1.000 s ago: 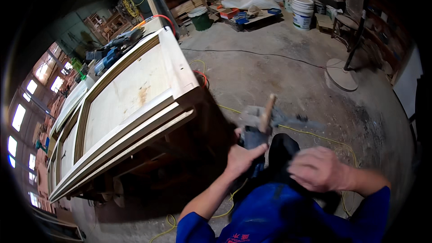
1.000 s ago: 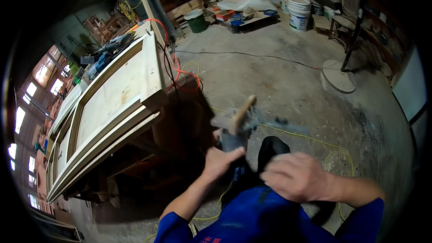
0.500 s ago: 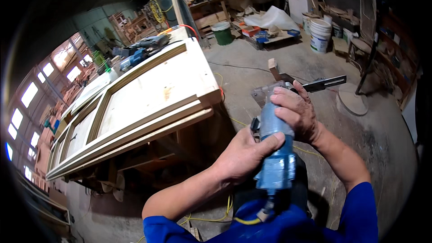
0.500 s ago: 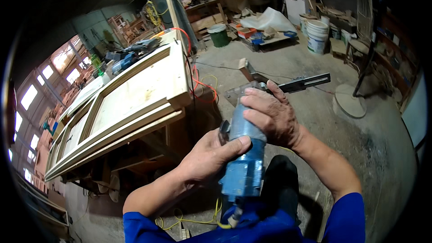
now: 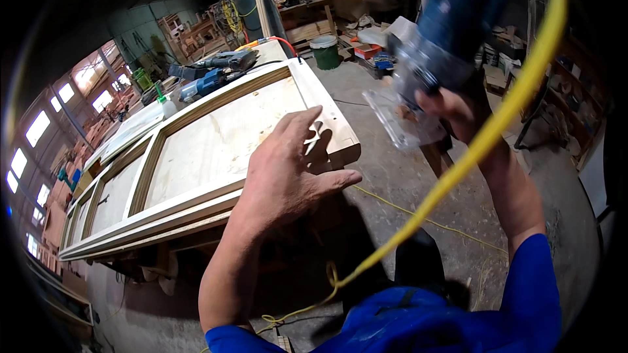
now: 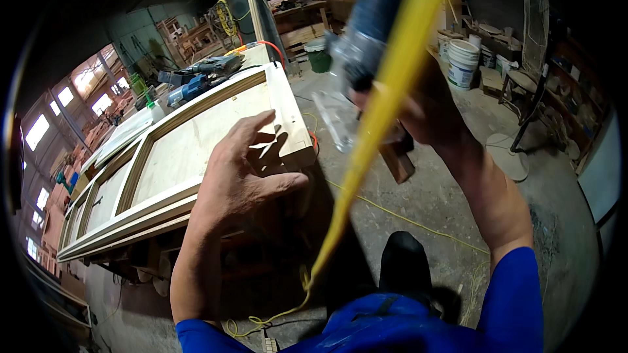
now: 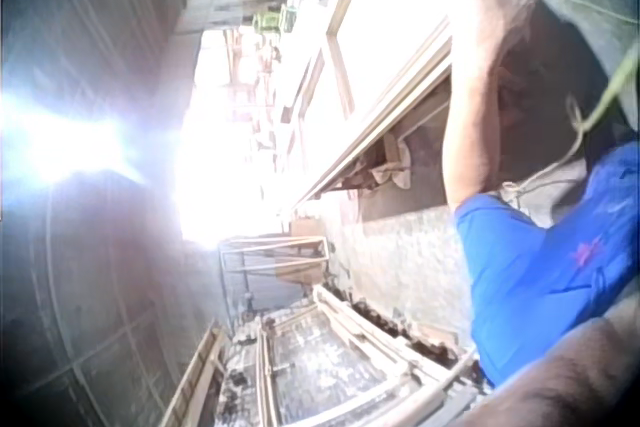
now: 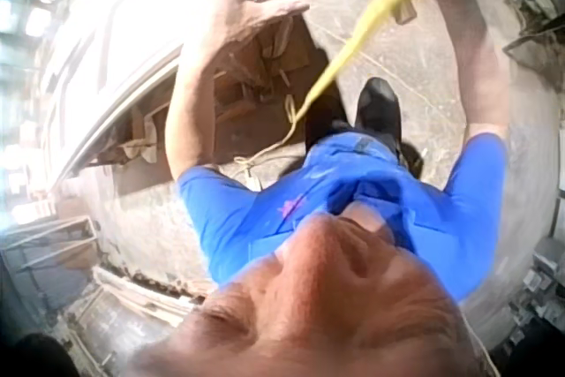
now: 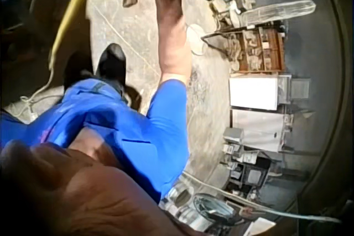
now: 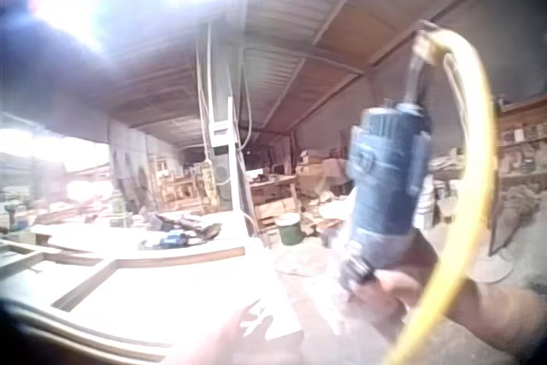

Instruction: The person prepares a handheld router and uses it to shape the edges of a wooden cabinet door frame on a workbench.

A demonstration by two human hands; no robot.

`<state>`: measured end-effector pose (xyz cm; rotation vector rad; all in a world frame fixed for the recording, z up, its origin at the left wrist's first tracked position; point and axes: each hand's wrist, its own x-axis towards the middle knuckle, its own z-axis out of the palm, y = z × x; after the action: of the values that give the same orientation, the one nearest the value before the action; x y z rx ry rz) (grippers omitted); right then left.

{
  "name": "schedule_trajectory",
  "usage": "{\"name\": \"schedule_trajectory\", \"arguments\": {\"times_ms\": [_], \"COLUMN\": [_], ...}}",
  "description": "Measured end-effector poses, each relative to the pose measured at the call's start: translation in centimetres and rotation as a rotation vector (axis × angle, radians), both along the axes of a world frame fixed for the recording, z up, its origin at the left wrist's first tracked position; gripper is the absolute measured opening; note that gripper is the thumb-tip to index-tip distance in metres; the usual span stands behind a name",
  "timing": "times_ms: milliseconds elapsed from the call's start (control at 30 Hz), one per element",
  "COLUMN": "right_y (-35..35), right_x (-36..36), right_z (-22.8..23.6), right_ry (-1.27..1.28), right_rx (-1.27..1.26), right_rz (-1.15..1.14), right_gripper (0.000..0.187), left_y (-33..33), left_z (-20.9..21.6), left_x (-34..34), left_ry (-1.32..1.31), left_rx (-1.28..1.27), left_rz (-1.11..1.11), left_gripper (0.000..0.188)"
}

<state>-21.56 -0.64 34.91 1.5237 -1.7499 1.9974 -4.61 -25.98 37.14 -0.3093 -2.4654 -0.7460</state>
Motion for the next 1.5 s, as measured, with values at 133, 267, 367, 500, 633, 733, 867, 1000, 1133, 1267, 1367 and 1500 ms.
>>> {"name": "schedule_trajectory", "arguments": {"times_ms": [133,267,367,500,633,733,867,1000,1133,1267,1367,1500], "right_y": [-4.2,-6.4,-6.9,-7.9,-9.2,-5.2,-7.2,-5.9,-5.8,-7.3,-7.9,-7.1], "right_x": [2.6,5.0,4.5,5.2,3.1,7.6,7.1,7.2,8.6,9.1,8.7,8.9], "right_z": [3.6,4.6,4.2,4.9,5.5,7.9,5.0,6.6,6.2,6.6,6.7,6.8], "right_ry": [0.114,0.148,0.303,0.242,0.787,0.334,0.298,0.183,0.155,0.093,0.063,0.118], "right_rx": [0.095,0.123,0.139,0.229,0.233,0.379,0.335,0.391,0.316,0.260,0.196,0.261], "right_rz": [0.004,-0.094,-0.188,-0.164,-0.048,-0.038,0.051,0.075,-0.037,-0.092,0.025,-0.029], "right_gripper": [0.033,0.037,0.035,0.038,0.009,0.025,0.044,0.049,0.048,0.048,0.049,0.049], "left_y": [-0.9,-1.4,-1.3,-1.8,-2.3,-0.8,-2.4,-2.9,-2.9,-1.9,-1.5,0.8], "left_z": [-0.6,-0.3,-0.8,0.1,1.2,0.5,0.4,0.5,0.5,1.3,3.5,4.9], "left_x": [0.3,0.5,-0.6,0.3,0.7,-0.6,0.7,0.7,-0.2,-1.0,-3.4,-2.9], "left_ry": [-0.029,-0.115,-0.028,-0.215,-0.304,-0.141,-0.165,-0.182,-0.163,0.044,0.158,-0.043], "left_rx": [0.162,0.195,0.203,0.470,0.411,0.358,0.171,0.204,0.149,0.085,0.343,0.558], "left_rz": [-0.057,-0.085,-0.208,-0.270,-0.231,-0.311,-0.103,-0.075,-0.079,-0.051,-0.330,-0.710], "left_gripper": [0.105,0.104,0.093,0.080,0.065,0.064,0.079,0.085,0.085,0.075,0.065,0.054]}}
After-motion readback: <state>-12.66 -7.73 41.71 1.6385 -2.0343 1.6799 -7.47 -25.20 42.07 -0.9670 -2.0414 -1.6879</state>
